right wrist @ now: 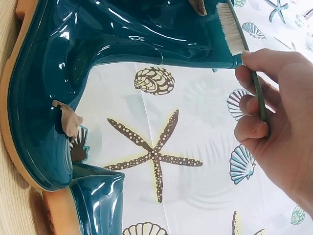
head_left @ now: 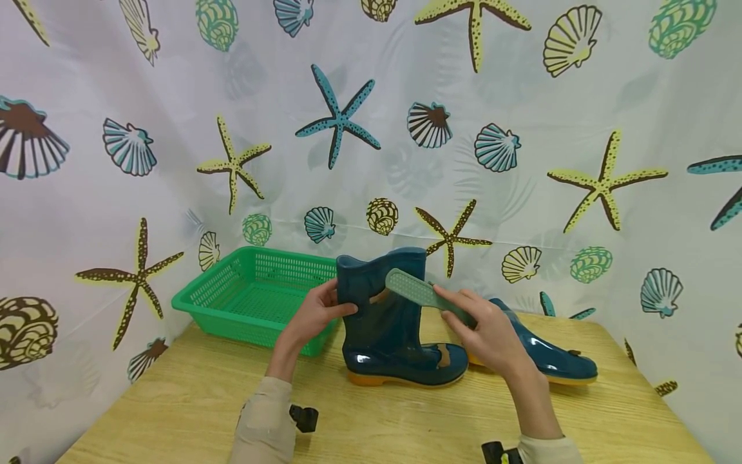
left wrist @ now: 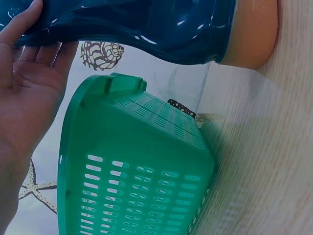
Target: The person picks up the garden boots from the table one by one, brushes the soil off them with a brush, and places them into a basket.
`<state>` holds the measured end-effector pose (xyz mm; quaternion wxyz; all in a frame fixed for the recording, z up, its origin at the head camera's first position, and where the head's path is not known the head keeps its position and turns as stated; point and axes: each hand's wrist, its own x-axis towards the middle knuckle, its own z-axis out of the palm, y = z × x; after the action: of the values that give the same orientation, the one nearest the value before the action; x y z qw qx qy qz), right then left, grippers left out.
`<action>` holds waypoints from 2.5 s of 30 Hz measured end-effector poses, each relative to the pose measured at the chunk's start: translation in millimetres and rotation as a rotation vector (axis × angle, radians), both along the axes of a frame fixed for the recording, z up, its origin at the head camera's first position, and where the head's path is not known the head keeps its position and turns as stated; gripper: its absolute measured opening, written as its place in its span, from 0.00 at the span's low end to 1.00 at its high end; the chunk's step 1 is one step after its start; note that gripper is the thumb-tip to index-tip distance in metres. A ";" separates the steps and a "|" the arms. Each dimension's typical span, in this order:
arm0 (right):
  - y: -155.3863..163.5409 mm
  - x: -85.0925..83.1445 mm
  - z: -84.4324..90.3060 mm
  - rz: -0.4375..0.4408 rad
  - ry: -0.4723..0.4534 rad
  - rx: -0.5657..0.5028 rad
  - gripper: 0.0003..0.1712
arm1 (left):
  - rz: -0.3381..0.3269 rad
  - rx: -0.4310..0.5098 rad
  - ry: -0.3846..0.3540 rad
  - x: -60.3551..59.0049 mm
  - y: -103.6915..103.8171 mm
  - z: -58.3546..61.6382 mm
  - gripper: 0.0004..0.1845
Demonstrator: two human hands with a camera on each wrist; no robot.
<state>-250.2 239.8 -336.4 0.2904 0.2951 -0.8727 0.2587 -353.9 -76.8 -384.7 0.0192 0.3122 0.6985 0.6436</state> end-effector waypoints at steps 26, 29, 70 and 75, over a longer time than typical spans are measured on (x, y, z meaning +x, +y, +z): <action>6.8 2.9 -0.4 -0.064 -0.163 0.128 0.24 | 0.022 -0.013 0.012 -1.6 -0.5 0.3 0.27; 8.3 4.2 0.2 -0.090 -0.167 0.123 0.23 | 0.020 -0.013 0.010 -2.3 -0.3 -0.5 0.27; 9.1 6.0 -0.2 -0.115 -0.246 0.138 0.22 | 0.018 -0.013 0.012 -3.3 -1.9 -2.7 0.29; 14.4 6.5 0.4 -0.122 -0.209 0.112 0.22 | 0.008 -0.009 0.013 -2.5 -1.4 -1.8 0.29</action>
<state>-243.7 254.1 -336.0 0.1962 0.2286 -0.9276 0.2209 -356.4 -78.2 -386.4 0.0133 0.3136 0.7028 0.6384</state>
